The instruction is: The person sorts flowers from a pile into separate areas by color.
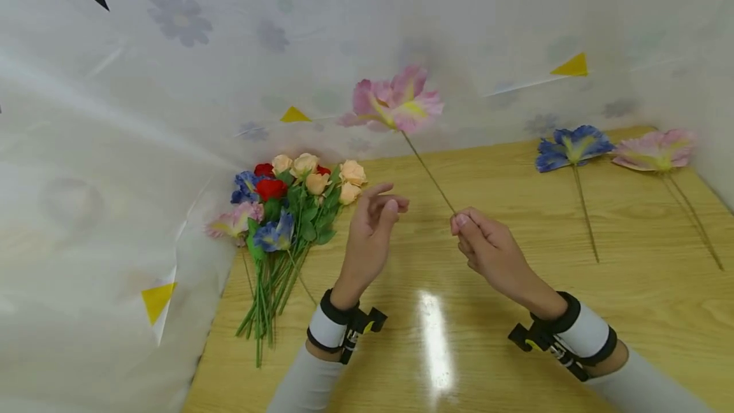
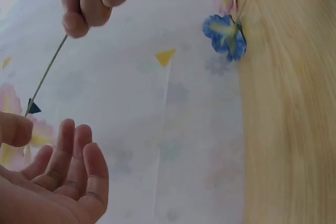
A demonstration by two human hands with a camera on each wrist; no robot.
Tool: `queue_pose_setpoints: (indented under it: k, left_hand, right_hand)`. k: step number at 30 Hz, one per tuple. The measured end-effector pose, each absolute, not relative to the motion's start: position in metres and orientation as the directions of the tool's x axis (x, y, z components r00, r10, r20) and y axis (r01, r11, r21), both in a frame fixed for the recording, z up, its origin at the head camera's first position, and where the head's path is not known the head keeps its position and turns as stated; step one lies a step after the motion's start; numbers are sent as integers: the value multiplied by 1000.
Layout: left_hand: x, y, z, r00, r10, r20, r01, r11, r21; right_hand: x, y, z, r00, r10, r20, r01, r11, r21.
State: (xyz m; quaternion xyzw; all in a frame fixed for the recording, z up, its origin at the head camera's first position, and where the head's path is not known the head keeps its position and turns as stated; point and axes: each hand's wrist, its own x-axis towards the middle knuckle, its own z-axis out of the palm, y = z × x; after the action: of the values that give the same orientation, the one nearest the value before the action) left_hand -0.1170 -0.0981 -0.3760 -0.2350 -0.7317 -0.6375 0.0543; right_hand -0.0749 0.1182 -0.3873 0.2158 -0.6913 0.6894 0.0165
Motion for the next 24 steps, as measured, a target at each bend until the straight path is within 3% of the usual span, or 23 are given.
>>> queue_pose_setpoints:
  k: [5,8,14,17,21,24]
  left_hand:
    - [-118,-128,-393,-953,166,255,304,477,825]
    - [-116,-152,-405,-984,71,162,171,621,765]
    - [-102,-196,-424,-994,-110,-10,-92,775,625]
    - [-96,-209,-433,-984,-170,-60,-178,858,482]
    - [-93,-222,-446,-966,-250,-66,-257,908,331]
    - [-93,-231,-454,-953,-301,-21,-292,904,312]
  right_hand:
    - [-82,143,-388,-887,-237,396,-378,-119,-918]
    - [-86,163,-388,-886,-182,427,-414,-106,-904]
    - [-86,206,-390,-904,-37,425,-426,26,-904]
    - [-82,228,-389,-914,49,403,-392,149,-908]
    - [-79,261,-389,-916,150,372,-310,322,-894]
    - [-79,285,-392,-910,233,344,-241,379,-893]
